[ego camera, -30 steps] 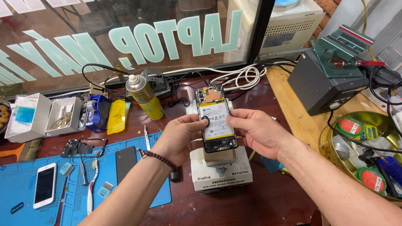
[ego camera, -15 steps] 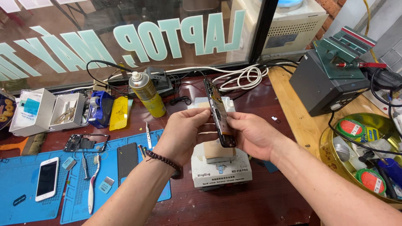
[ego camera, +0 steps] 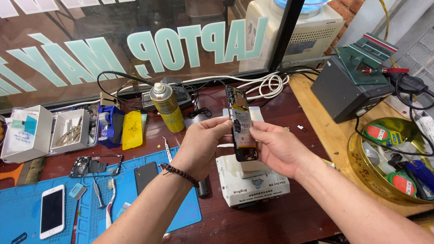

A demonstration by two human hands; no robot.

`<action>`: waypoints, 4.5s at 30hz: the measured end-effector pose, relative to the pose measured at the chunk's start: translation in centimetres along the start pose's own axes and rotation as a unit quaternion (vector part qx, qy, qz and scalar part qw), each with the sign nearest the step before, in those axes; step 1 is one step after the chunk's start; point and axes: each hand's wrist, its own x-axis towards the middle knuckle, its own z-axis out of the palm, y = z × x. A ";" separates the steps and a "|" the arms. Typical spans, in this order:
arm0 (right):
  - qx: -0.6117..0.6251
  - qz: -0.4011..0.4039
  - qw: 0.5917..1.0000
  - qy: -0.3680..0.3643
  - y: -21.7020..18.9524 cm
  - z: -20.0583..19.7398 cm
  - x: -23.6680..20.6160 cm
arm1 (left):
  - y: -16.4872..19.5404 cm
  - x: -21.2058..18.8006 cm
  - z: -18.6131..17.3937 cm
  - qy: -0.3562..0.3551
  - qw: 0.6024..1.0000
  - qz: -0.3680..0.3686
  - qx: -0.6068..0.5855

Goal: The person works on a disassembled smartphone placed on a box, using tweezers and a screwdriver to manipulate internal components and connectors. The person repeatedly adjusts small parts near the top of the device and repositions the phone to access different areas.

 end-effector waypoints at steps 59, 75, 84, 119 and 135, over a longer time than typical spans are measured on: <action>-0.051 0.017 0.998 0.033 -0.5 -4.3 -0.5 | -0.7 5.5 -0.8 0.027 0.999 -0.046 0.012; 0.038 0.041 0.998 -0.043 0.0 -4.4 -0.3 | -1.5 5.0 -0.7 -0.015 0.999 0.007 -0.049; -0.029 -0.025 0.997 0.073 -0.6 -2.2 -0.5 | -3.2 4.9 -0.9 0.048 0.998 -0.051 -0.005; -0.570 -0.231 0.786 0.063 1.2 5.0 4.7 | -9.8 1.0 -31.2 0.540 0.833 -0.118 -0.038; -0.499 -0.043 0.865 -0.036 3.5 12.1 6.0 | -7.9 -0.9 -34.3 0.625 0.753 -0.158 0.128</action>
